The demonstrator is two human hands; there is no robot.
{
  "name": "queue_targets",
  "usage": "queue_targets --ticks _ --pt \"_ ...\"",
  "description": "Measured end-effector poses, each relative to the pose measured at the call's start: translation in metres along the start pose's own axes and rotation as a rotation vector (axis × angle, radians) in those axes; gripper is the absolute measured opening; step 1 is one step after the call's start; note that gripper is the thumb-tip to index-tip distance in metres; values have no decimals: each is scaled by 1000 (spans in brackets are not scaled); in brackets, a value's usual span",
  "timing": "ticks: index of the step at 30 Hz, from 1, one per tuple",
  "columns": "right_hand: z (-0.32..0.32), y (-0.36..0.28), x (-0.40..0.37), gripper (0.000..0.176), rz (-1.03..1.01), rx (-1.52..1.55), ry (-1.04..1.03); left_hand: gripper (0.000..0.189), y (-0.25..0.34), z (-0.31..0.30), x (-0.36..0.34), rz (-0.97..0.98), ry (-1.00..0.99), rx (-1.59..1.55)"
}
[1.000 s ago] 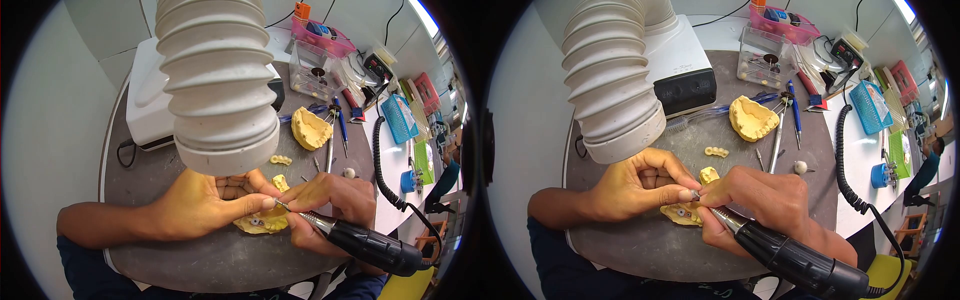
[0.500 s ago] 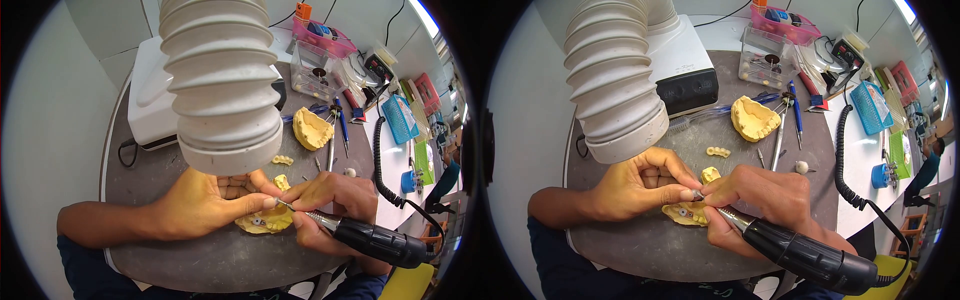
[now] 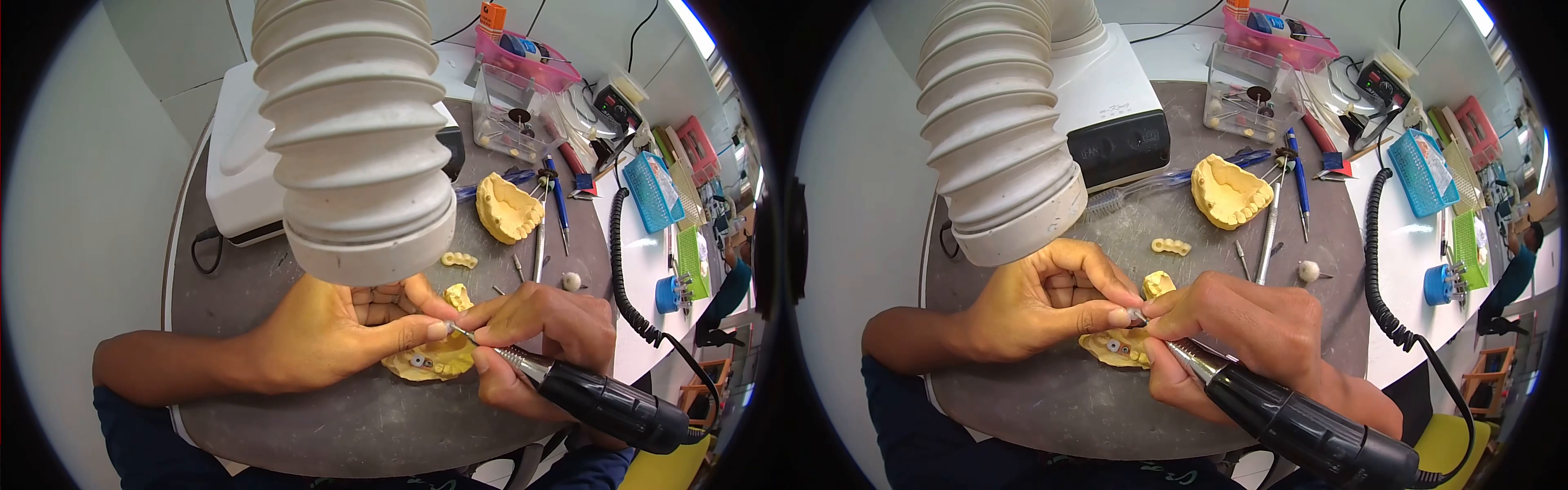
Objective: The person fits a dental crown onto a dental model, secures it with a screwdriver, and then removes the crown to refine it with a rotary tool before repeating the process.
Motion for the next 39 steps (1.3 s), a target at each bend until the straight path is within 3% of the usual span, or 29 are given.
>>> queue_targets --ticks 10,19,31,39 --pt "0 0 0 16 43 37 -24 12 1 0 -1 20 5 26" --pt "-1 -4 -2 17 -38 13 35 12 0 -1 -1 21 4 -8" --pt "0 -1 1 17 59 9 -23 12 1 1 0 17 -17 12" --pt "-2 -4 0 18 -34 -38 -14 12 2 0 2 8 -13 54"
Point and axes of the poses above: each hand's wrist, its own x-axis towards the middle knuckle, its own z-axis out of the palm, y = z × x, the point moved 8 cm from there along x, towards the middle knuckle, and after that the axes turned 12 degrees about -y, right-handed, at the moved point
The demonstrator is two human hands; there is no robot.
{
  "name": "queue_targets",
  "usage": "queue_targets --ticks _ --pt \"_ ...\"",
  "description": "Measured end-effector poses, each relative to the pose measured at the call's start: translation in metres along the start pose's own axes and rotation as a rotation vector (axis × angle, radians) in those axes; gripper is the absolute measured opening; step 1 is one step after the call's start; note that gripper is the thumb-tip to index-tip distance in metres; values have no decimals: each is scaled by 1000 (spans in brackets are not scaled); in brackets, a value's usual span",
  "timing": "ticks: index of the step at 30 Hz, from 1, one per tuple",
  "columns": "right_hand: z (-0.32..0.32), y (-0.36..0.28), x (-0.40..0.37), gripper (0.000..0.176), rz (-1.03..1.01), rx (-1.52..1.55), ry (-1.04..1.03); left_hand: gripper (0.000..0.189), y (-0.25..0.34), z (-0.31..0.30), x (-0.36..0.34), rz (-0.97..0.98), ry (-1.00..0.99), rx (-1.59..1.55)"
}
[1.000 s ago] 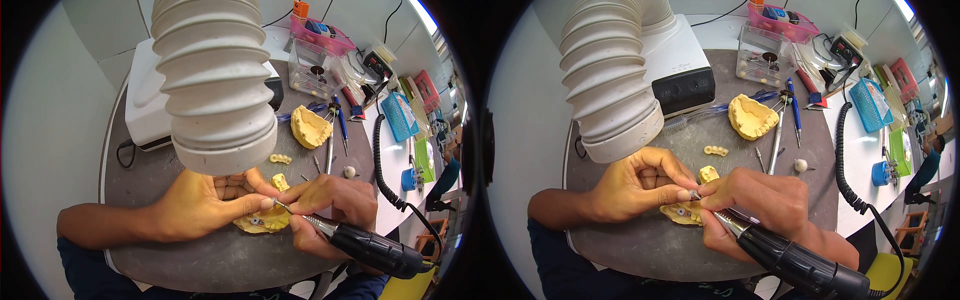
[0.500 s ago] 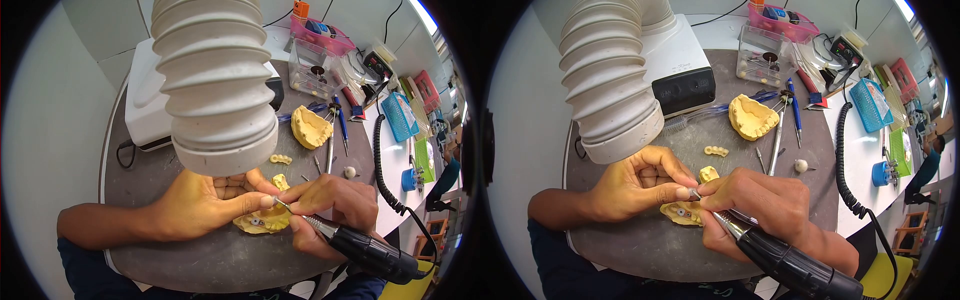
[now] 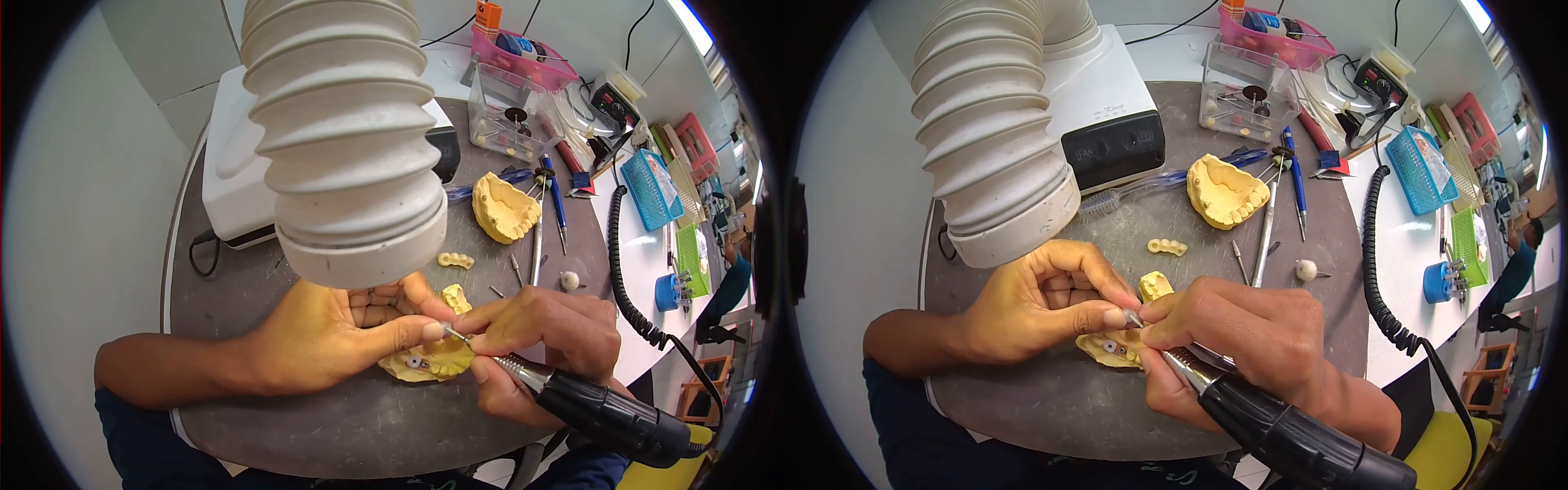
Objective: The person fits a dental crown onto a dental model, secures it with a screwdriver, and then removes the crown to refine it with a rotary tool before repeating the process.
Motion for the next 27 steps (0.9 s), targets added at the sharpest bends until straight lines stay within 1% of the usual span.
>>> queue_targets --ticks 2,4,6,7,8,10,11,12,13,14,15,16,18,19,20,22,23,24,26,27 --pt "-6 -1 -1 18 26 54 27 13 4 0 0 -2 3 32" --pt "-13 2 -5 17 46 109 56 15 1 -2 0 -53 20 -2" --pt "-23 10 -9 16 68 250 121 15 4 -1 0 -62 15 24" --pt "-27 12 -13 16 130 311 181 16 5 -1 0 -74 9 47" --pt "-30 7 -16 16 128 309 183 16 3 0 0 -73 8 50" --pt "-38 22 -33 19 378 476 288 15 3 4 -1 -1 -5 -8" --pt "-43 24 -39 22 368 486 325 14 12 11 -3 72 -65 87" --pt "-50 27 -50 29 423 482 355 13 21 19 -5 146 -124 183" --pt "-55 33 -61 37 407 512 345 10 31 27 -9 236 -199 331" --pt "-59 39 -73 40 407 571 317 9 45 38 -13 404 -271 414" --pt "-61 45 -88 39 427 611 378 9 53 47 -19 470 -315 447" --pt "-61 47 -97 39 426 608 381 9 59 54 -25 538 -359 478" --pt "-64 60 -127 40 647 558 536 10 61 49 -25 554 -332 470" --pt "-58 58 -128 40 664 579 550 11 62 46 -25 571 -295 463" --pt "-52 57 -131 41 637 613 524 11 59 47 -25 584 -296 456" --pt "-40 52 -123 49 504 581 483 13 33 23 -13 254 -75 175" --pt "-36 47 -115 52 473 640 390 16 27 19 -11 171 -48 157" --pt "-36 42 -107 52 466 633 391 16 29 19 -10 178 -51 163" --pt "-29 27 -80 44 401 639 406 15 24 11 -8 137 18 97" --pt "-24 23 -69 44 391 636 409 16 22 8 -8 152 22 106"
Point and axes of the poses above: each hand's wrist, its own x-axis towards the middle knuckle, its own z-axis out of the palm, y = z × x, the point moved 8 cm from there along x, towards the middle knuckle, and after that the axes turned 12 degrees about -y, right-handed, at the moved point
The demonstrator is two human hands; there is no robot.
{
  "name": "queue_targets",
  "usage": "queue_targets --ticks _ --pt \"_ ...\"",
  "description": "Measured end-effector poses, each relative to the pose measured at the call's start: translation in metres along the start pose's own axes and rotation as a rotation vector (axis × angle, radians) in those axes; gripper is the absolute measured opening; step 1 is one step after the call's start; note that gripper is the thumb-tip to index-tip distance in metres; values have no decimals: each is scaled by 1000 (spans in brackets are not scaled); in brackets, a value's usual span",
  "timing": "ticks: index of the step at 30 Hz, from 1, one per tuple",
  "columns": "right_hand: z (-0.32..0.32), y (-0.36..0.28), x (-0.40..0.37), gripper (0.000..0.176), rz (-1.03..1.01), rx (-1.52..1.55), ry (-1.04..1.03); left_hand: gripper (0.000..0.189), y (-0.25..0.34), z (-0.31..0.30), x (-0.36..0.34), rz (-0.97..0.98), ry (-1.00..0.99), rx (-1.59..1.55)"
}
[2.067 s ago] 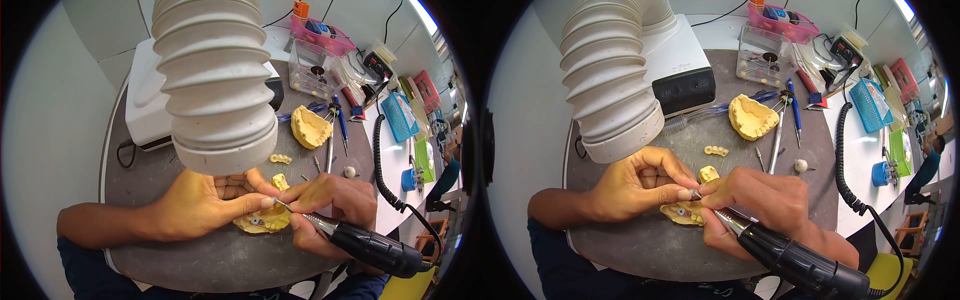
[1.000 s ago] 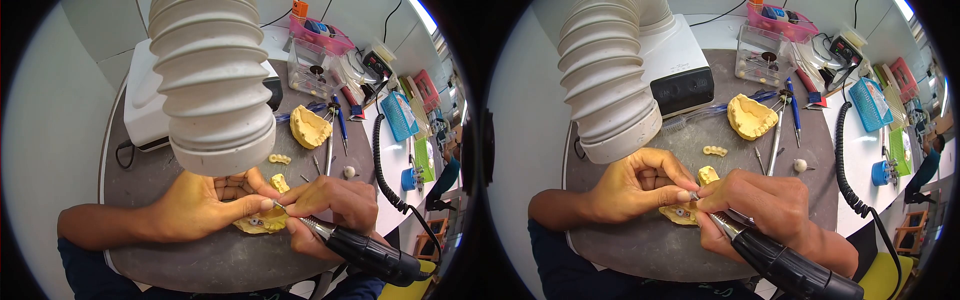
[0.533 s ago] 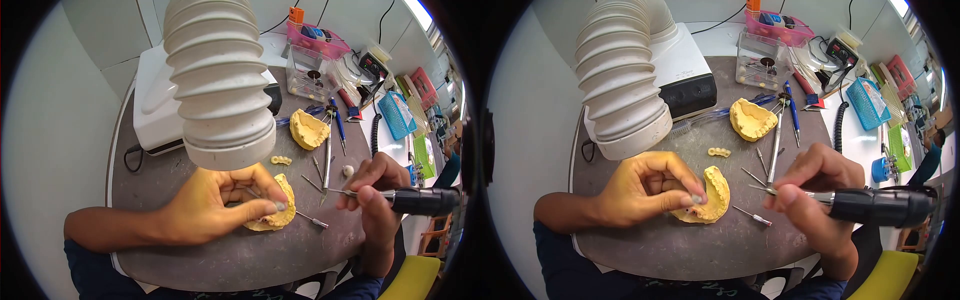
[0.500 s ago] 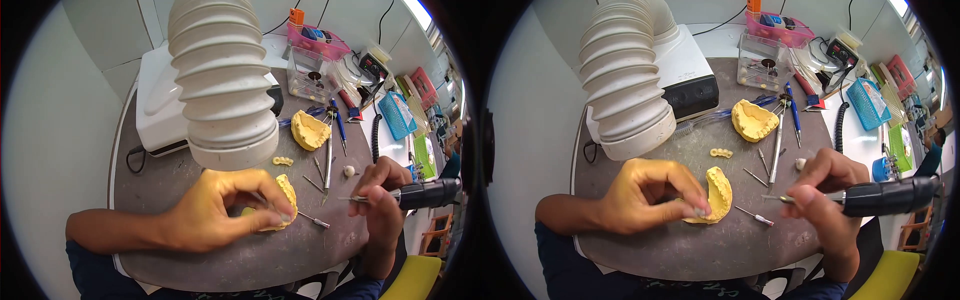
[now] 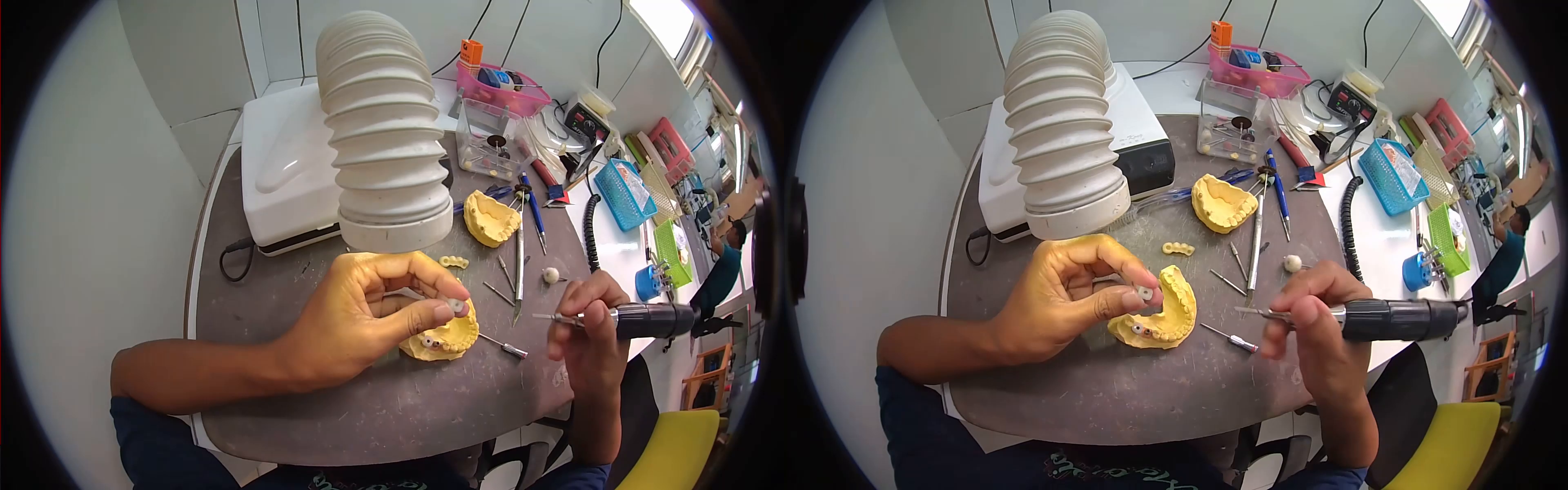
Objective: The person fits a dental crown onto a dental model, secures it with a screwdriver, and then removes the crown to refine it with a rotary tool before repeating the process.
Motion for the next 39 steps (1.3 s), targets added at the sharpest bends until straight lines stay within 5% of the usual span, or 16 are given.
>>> queue_targets --ticks 2,5,11,13,17,20,39 --pt "17 -13 10 27 -139 52 8 17 -5 -3 1 -17 15 -31" --pt "35 -14 22 32 -179 -322 -156 19 -12 -7 3 -29 35 -75" --pt "66 -13 25 20 -95 -376 -288 19 -16 -9 4 2 30 -78" --pt "63 -21 23 23 -437 -442 -222 19 -17 -9 5 8 39 -98" --pt "67 -21 19 21 -259 -468 -316 21 -15 -6 5 18 28 -85" --pt "61 -17 24 19 -387 -434 -201 22 -17 -5 5 -2 29 -131" --pt "66 -13 29 22 -364 -530 -214 22 -20 -5 3 -70 44 -142"
Point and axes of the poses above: each hand's wrist, its own x-axis towards the middle knuckle, its own z-axis out of the palm, y = z × x, the point moved 8 cm from there along x, towards the middle knuckle, and after that the axes turned 12 degrees about -y, right-handed, at the moved point
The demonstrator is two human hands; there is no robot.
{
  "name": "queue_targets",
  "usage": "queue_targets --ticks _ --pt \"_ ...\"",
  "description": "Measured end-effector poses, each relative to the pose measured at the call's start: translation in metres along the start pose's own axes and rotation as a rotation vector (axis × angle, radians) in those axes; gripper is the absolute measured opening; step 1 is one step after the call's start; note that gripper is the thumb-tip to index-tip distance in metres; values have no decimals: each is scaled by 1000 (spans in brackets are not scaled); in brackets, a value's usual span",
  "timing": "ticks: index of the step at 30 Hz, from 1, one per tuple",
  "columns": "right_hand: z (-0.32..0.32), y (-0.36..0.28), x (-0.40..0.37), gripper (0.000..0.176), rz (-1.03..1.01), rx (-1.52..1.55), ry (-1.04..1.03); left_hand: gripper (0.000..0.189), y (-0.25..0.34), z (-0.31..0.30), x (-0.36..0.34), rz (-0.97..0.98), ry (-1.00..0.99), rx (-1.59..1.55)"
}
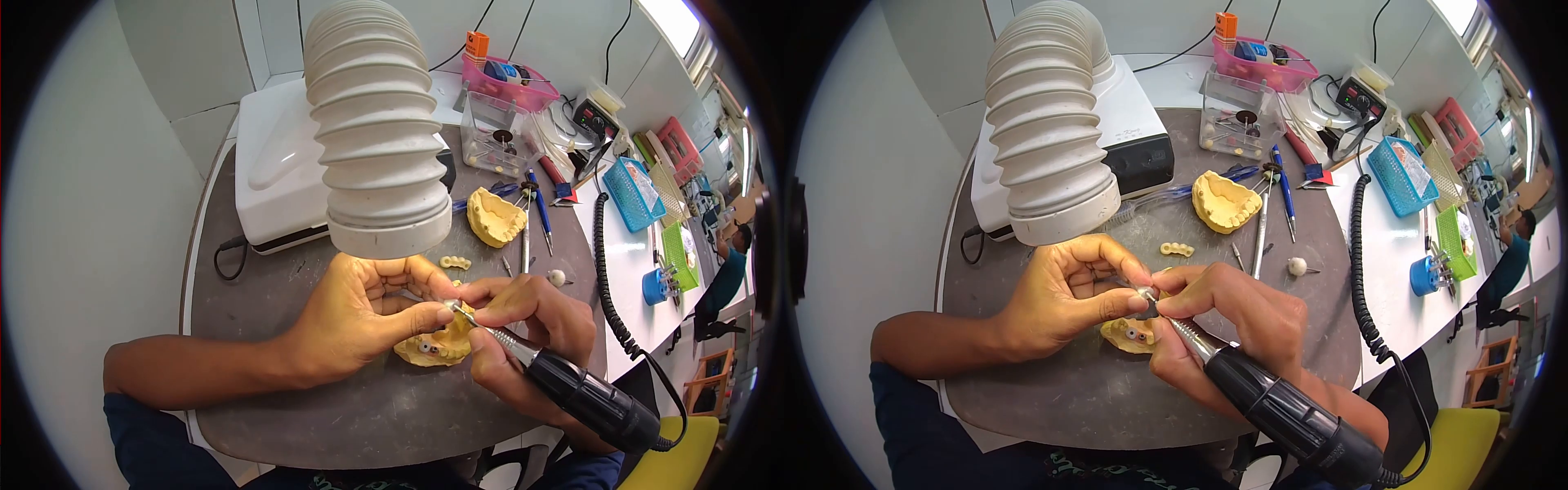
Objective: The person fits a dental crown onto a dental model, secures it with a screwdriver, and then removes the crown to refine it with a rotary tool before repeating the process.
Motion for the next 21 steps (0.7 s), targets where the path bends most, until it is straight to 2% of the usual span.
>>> queue_targets --ticks 15,21 --pt "-1 -8 1 22 -60 -114 -2 22 0 1 1 17 0 -2" --pt "-5 -3 -3 21 -19 11 19 21 -1 -1 2 6 2 -3"
Point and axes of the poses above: each hand's wrist, its own x-axis towards the middle knuckle, its own z-axis out of the palm, y = z × x, the point moved 8 cm from there along x, towards the middle knuckle, and after that the axes turned 12 degrees about -y, right-handed, at the moved point
